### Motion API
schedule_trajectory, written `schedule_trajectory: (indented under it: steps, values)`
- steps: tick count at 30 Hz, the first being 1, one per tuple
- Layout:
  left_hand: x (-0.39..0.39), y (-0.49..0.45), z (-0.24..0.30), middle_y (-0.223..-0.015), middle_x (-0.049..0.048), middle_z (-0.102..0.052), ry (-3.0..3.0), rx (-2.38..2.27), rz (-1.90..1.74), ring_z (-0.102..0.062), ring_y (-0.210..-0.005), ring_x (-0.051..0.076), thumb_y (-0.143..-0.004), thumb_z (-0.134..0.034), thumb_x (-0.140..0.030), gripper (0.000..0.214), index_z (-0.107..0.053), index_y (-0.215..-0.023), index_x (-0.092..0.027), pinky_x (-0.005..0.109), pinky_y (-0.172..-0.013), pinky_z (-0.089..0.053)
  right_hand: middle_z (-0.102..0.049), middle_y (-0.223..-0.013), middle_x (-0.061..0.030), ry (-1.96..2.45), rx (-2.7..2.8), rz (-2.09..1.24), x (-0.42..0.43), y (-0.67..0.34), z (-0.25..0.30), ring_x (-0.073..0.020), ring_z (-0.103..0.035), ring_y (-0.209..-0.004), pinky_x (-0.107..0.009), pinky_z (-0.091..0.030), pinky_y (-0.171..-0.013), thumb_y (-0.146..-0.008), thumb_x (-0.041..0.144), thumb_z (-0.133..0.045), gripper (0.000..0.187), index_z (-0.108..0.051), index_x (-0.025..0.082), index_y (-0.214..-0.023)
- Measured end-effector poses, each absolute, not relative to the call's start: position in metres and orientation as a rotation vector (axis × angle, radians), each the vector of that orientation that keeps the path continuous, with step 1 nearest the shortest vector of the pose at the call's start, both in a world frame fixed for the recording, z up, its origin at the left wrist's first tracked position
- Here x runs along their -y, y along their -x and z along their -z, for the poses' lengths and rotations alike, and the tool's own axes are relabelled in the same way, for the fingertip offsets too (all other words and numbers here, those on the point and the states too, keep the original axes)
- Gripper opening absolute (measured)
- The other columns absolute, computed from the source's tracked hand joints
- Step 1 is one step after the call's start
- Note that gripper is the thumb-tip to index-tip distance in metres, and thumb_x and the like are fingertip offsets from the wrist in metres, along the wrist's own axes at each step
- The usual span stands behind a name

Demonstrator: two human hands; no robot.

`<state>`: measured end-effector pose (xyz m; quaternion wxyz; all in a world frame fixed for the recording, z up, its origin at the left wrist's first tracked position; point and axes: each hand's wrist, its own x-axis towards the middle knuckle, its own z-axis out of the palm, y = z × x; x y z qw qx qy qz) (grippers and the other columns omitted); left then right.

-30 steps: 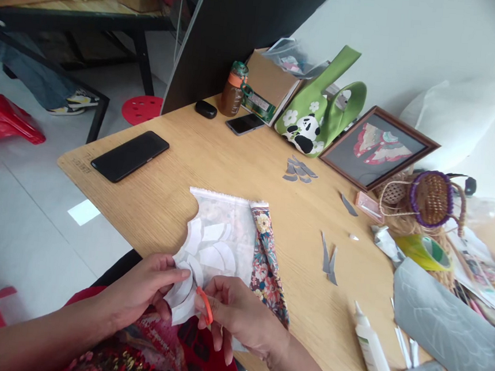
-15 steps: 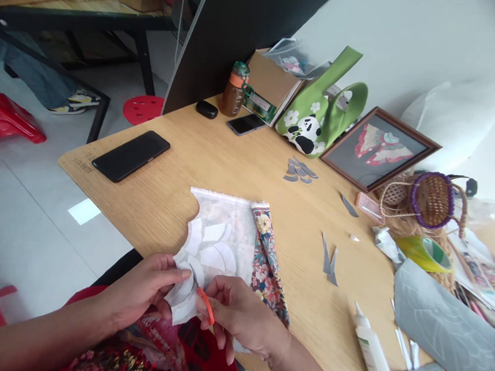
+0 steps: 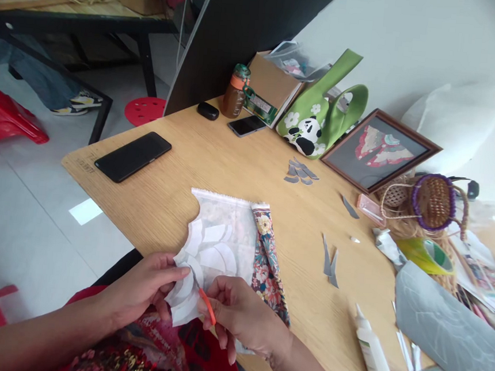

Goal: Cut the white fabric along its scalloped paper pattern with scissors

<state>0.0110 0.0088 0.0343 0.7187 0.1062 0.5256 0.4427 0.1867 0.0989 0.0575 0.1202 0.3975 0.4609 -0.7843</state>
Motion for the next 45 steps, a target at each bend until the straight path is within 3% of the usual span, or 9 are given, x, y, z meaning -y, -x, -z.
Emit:
schedule_trajectory:
  steps: [4,9,22,32,45]
  values:
    - [-0.0092,-0.012,-0.0341,-0.049,-0.0067,-0.044,-0.219,-1.176,-0.981,-0.048,-0.042,0.009,-0.069,-0.072,-0.04,0.028,-0.061,-0.07,-0.015,0.019,-0.035,-0.047,-0.062,-0.065,0.0024,-1.147,-1.33,2.307,-0.1006,-0.1871,-0.0558,-0.003,-0.05,-0.037,-0.011,-0.04,-0.025,-0.066,0.052,-0.082,0.05,-0.05,0.016,-0.077]
    - [-0.0092,-0.013,-0.0341,-0.055,-0.0023,-0.055,-0.228,-1.166,-0.979,-0.054,-0.047,0.011,-0.069,-0.071,-0.041,0.029,-0.061,-0.072,-0.015,0.019,-0.035,-0.046,-0.062,-0.066,0.0023,-1.118,-1.336,2.309,-0.103,-0.1862,-0.0549,-0.0028,-0.05,-0.037,-0.011,-0.041,-0.026,-0.068,0.051,-0.082,0.048,-0.05,0.016,-0.076]
    - [-0.0097,-0.0125,-0.0357,-0.048,-0.0056,-0.046,-0.219,-1.157,-0.983,-0.047,-0.04,0.009,-0.067,-0.072,-0.042,0.03,-0.059,-0.065,-0.015,0.018,-0.034,-0.044,-0.06,-0.069,0.0029,-1.053,-1.384,2.268,-0.1066,-0.1841,-0.0583,-0.0024,-0.049,-0.038,-0.012,-0.043,-0.028,-0.069,0.052,-0.08,0.048,-0.05,0.016,-0.079]
    - [-0.0095,-0.0132,-0.0365,-0.057,0.0012,-0.06,-0.226,-1.152,-0.989,-0.054,-0.046,0.01,-0.068,-0.071,-0.044,0.033,-0.061,-0.07,-0.013,0.017,-0.035,-0.045,-0.058,-0.063,0.0049,-1.098,-1.411,2.237,-0.1064,-0.1853,-0.0601,-0.0006,-0.044,-0.034,-0.01,-0.04,-0.026,-0.071,0.05,-0.08,0.045,-0.052,0.016,-0.077]
    - [-0.0076,-0.0067,-0.0338,-0.063,0.0032,-0.064,-0.232,-1.157,-1.016,-0.055,-0.048,0.011,-0.063,-0.076,-0.046,0.041,-0.062,-0.08,-0.012,0.016,-0.031,-0.043,-0.057,-0.059,0.0067,-1.119,-1.422,2.183,-0.1089,-0.1835,-0.0631,-0.0002,-0.043,-0.032,-0.009,-0.038,-0.026,-0.072,0.049,-0.079,0.043,-0.05,0.017,-0.076]
